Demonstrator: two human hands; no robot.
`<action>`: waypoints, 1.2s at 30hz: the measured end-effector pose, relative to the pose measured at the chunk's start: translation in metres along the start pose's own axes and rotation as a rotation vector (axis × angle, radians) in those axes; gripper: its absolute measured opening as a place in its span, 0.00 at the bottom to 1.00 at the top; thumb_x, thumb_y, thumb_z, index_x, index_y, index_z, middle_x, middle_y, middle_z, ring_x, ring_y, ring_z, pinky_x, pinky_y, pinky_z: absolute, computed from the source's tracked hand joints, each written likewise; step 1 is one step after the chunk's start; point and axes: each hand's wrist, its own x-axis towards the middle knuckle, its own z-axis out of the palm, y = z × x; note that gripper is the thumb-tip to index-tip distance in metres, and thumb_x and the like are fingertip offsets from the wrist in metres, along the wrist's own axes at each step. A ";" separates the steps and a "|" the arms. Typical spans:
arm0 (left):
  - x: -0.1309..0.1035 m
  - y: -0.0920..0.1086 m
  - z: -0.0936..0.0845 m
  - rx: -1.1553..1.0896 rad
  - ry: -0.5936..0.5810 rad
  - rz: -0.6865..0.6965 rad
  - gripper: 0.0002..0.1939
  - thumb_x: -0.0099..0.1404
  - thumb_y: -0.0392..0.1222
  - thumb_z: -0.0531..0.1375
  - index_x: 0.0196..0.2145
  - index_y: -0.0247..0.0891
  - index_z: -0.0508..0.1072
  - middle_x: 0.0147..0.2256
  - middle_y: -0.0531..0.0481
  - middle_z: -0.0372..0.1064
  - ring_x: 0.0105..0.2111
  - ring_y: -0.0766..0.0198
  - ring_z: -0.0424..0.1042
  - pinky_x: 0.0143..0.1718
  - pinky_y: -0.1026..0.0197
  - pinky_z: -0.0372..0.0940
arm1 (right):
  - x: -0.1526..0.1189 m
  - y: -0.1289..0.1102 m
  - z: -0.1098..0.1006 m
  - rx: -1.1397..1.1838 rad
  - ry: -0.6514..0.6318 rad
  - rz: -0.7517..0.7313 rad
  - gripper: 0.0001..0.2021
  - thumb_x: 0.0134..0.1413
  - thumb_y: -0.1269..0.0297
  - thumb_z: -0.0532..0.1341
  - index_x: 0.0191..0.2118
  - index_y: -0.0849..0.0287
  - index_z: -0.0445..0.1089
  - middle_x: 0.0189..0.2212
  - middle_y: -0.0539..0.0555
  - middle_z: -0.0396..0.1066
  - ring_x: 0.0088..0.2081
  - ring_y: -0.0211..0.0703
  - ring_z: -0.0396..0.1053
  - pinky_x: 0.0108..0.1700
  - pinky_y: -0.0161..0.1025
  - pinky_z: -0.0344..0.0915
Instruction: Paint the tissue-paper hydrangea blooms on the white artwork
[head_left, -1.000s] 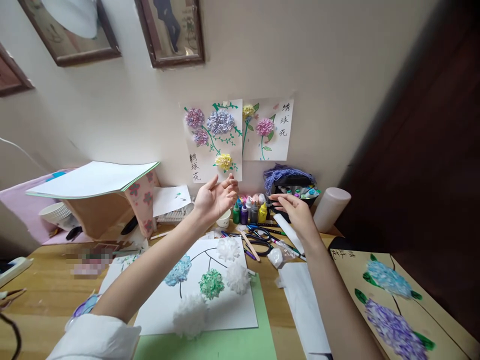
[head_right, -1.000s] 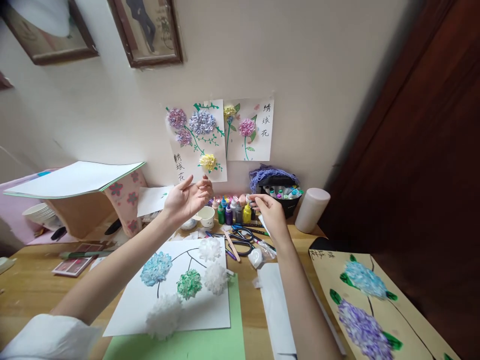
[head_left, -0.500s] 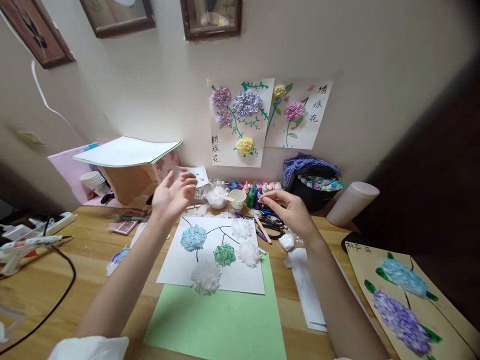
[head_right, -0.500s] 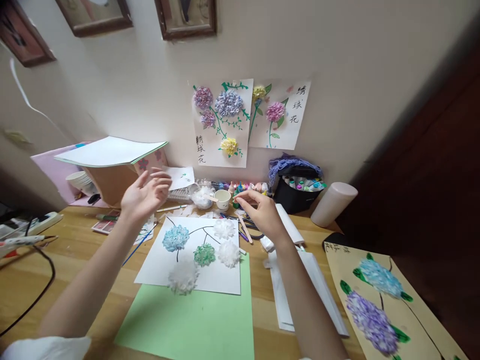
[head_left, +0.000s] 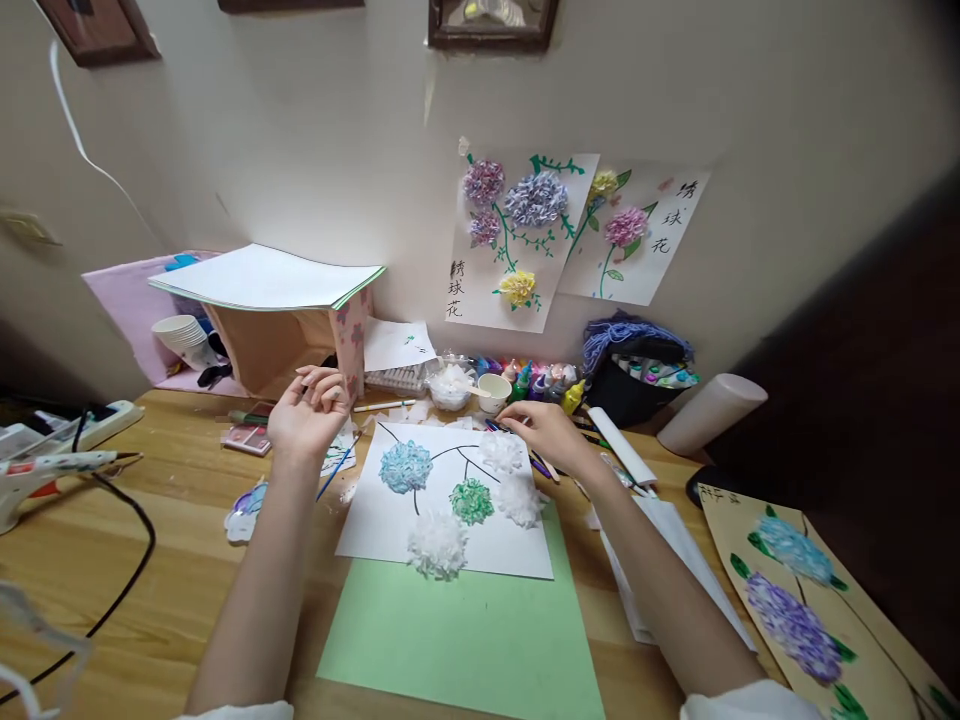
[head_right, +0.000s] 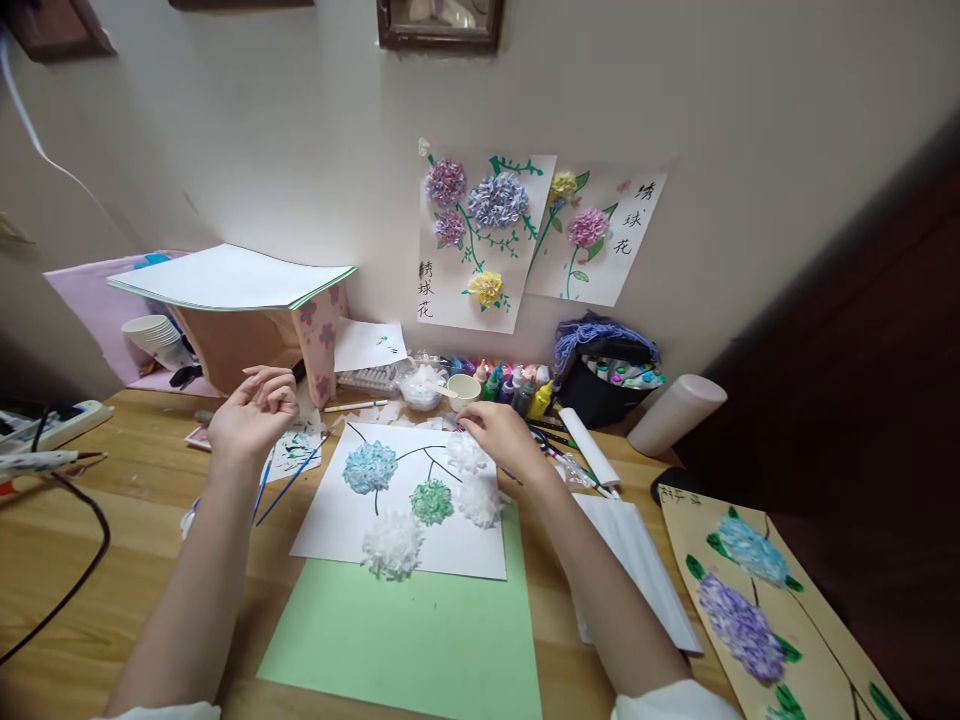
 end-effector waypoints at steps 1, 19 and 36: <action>0.001 0.004 -0.001 0.004 0.013 0.006 0.19 0.73 0.36 0.38 0.28 0.37 0.61 0.20 0.55 0.55 0.16 0.71 0.52 0.16 0.69 0.50 | 0.008 -0.008 0.008 -0.016 -0.013 -0.021 0.10 0.56 0.66 0.57 0.34 0.54 0.77 0.35 0.52 0.79 0.37 0.46 0.75 0.39 0.39 0.67; 0.016 0.024 -0.018 0.084 0.126 0.107 0.17 0.64 0.24 0.40 0.24 0.36 0.60 0.20 0.56 0.50 0.15 0.73 0.49 0.16 0.72 0.47 | 0.187 -0.081 0.132 -0.097 0.182 -0.108 0.08 0.54 0.75 0.56 0.30 0.58 0.72 0.43 0.61 0.74 0.47 0.51 0.68 0.48 0.43 0.63; 0.018 -0.017 -0.024 0.140 0.200 0.182 0.20 0.69 0.38 0.40 0.22 0.37 0.60 0.21 0.55 0.48 0.18 0.71 0.51 0.21 0.70 0.56 | 0.057 -0.141 0.125 0.234 0.169 -0.383 0.05 0.60 0.67 0.52 0.34 0.53 0.63 0.48 0.58 0.75 0.52 0.48 0.72 0.50 0.44 0.70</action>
